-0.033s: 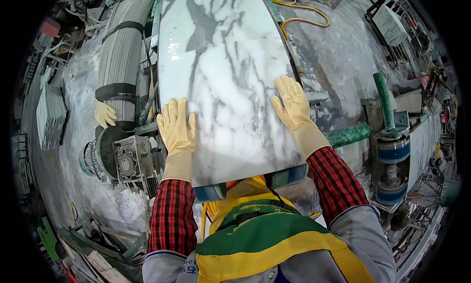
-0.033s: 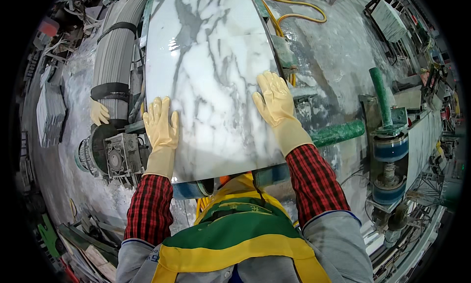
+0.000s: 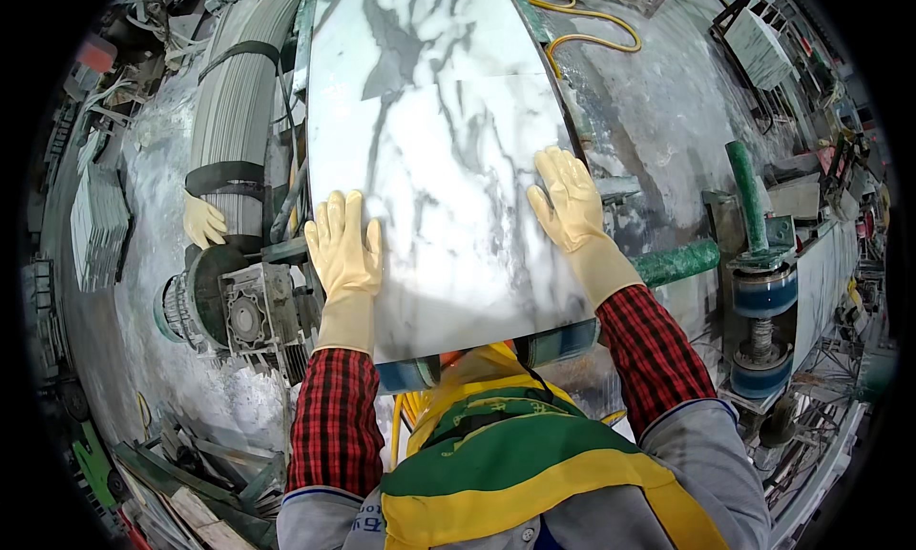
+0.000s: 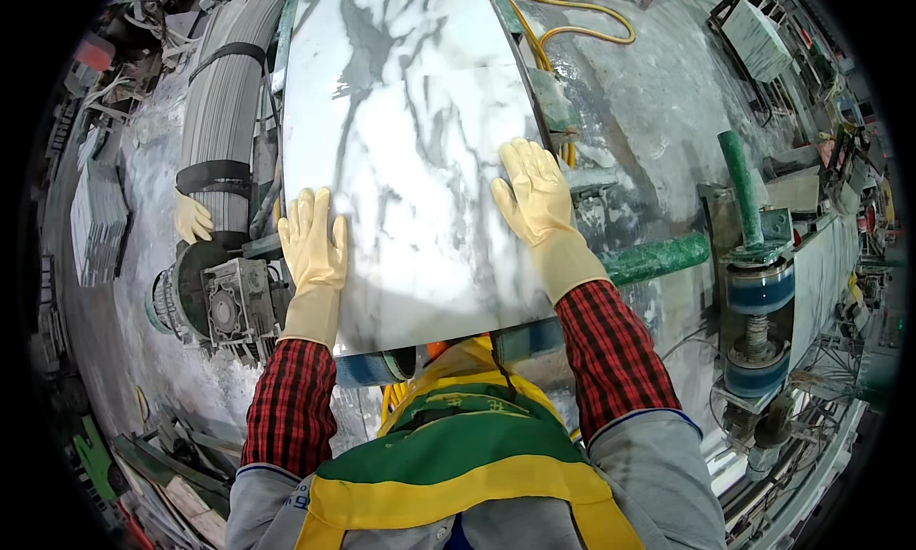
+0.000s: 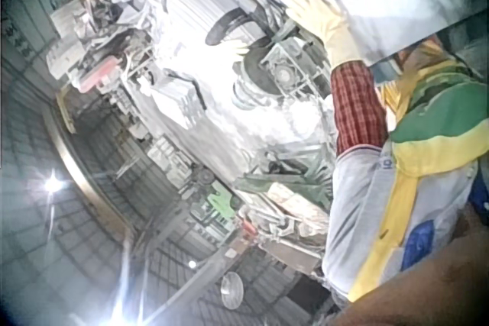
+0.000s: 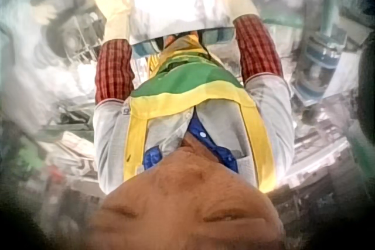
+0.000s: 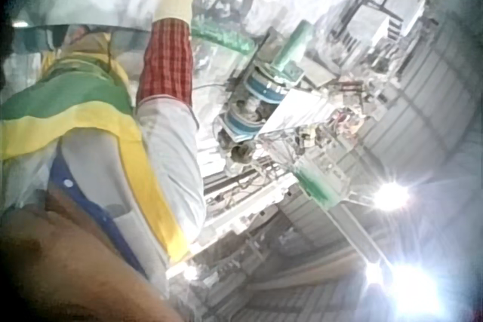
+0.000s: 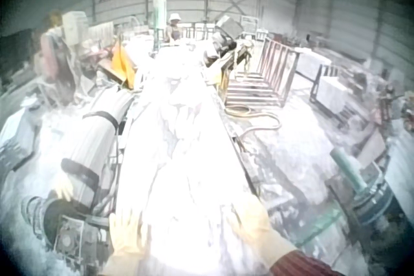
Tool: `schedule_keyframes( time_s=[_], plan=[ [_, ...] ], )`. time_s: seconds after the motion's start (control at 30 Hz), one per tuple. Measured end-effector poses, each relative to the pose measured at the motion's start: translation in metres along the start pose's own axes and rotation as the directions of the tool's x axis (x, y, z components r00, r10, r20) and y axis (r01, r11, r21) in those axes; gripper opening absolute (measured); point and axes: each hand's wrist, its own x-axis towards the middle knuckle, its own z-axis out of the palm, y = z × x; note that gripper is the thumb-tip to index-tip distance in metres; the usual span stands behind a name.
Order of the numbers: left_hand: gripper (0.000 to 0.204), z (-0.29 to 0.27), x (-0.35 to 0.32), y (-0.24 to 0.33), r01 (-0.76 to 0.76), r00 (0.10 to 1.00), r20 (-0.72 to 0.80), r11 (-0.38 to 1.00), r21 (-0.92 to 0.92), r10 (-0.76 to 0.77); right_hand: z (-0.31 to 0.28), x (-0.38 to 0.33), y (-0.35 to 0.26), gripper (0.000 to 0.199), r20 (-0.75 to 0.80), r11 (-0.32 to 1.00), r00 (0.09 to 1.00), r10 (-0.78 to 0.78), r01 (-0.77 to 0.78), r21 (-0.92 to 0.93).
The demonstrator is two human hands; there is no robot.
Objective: The person repeatedly places large marble-patterned stone slabs onto a conveyor belt and guides them through a polishing machine. The person wears gloves and a safety vest while handling the heavy slabs in a factory setting.
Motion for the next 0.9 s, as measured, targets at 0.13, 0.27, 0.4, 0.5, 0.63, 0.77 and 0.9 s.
schedule_keyframes(
  time_s=[0.13,0.27,0.4,0.5,0.63,0.77,0.9],
  plan=[
    [0.058,-0.003,0.003,0.001,-0.006,1.0,0.016,0.999,-0.032,0.007,-0.001,-0.002,0.0,0.057,-0.016,1.0,1.0,-0.004,0.004,-0.009],
    [0.058,-0.008,0.002,0.003,-0.003,1.0,0.024,1.0,-0.027,0.004,-0.004,-0.002,-0.002,0.056,-0.046,0.999,0.998,-0.03,0.031,0.018],
    [0.058,-0.007,0.0,0.003,-0.015,1.0,0.006,1.0,-0.026,0.015,-0.006,-0.003,-0.004,0.057,-0.065,0.999,0.997,-0.035,0.037,0.019],
    [0.057,-0.008,0.001,0.001,-0.019,1.0,0.0,1.0,-0.02,0.019,-0.007,-0.003,-0.007,0.057,-0.043,0.999,0.999,-0.012,0.013,0.033],
    [0.058,-0.002,-0.002,-0.002,-0.036,0.998,-0.045,0.999,-0.016,0.035,-0.008,-0.002,-0.004,0.057,-0.073,0.996,0.996,-0.059,0.064,0.063],
    [0.058,-0.007,-0.001,0.001,-0.039,0.999,-0.023,0.998,-0.046,0.038,-0.006,-0.002,-0.003,0.06,-0.013,0.999,0.999,-0.033,0.032,-0.018],
    [0.058,-0.011,-0.002,0.002,-0.013,1.0,0.003,0.999,-0.042,0.013,-0.004,0.002,-0.002,0.06,-0.055,0.997,0.995,-0.08,0.08,-0.006]
  ],
)
